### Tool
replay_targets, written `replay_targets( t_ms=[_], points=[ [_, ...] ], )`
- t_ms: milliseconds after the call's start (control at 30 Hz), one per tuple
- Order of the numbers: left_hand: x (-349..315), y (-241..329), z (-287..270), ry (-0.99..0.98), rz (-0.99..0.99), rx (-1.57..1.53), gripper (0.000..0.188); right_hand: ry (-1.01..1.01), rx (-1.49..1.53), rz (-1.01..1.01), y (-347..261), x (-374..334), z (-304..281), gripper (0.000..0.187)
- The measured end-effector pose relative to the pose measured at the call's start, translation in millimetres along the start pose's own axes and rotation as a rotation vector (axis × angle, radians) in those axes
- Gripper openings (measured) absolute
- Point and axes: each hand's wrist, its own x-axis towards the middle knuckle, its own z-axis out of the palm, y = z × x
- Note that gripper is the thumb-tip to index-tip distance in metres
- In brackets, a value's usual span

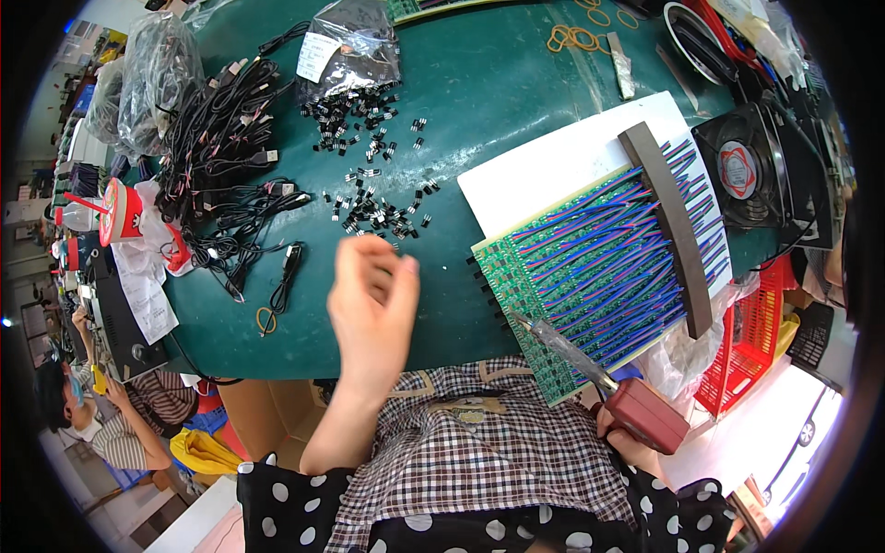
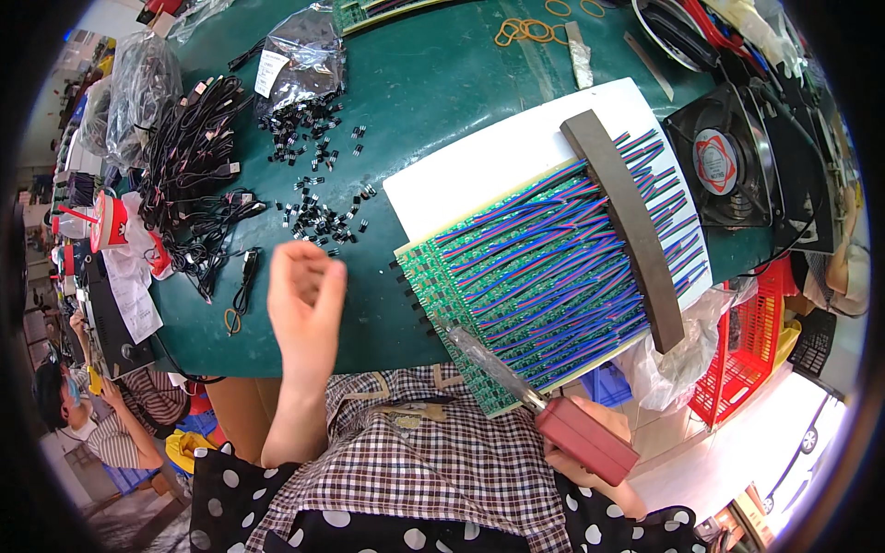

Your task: The person solders and assembles small electronic components and wires onto a green circuit board, using a soldering iron to attach the components and rubber bands to secure them.

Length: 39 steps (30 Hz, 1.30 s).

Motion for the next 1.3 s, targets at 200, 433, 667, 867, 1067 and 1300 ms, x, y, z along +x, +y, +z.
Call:
replay_targets(
  t_ms=[200, 433, 667, 867, 1067, 1300],
  points=[
    [22, -14, -16, 0.066, 0.145, 0.43, 0.017, 0.028, -0.051, -0.311, 17, 4, 3, 0.052],
    [19, -10, -21, -0.025, 0.197, 0.359, 0.019, 0.084, 0.236, 0.251, -24, 8, 8, 0.032],
    [24, -9, -22, -0.073, 0.149, 0.403, 0.023, 0.067, 0.395, 0.184, -38, 14, 13, 0.032],
    [32, -3, -27, -0.138, 0.124, 0.384, 0.021, 0.03, 0.415, 0.182, -33, 11, 10, 0.038],
    [37, -5, -28, -0.163, 0.194, 0.432, 0.014, 0.012, 0.408, 0.187, -37, 10, 9, 0.042],
    [34, 3, -40, -0.26, 0.117, 0.449, 0.012, 0.08, 0.521, 0.19, -38, 9, 15, 0.044]
  ],
)
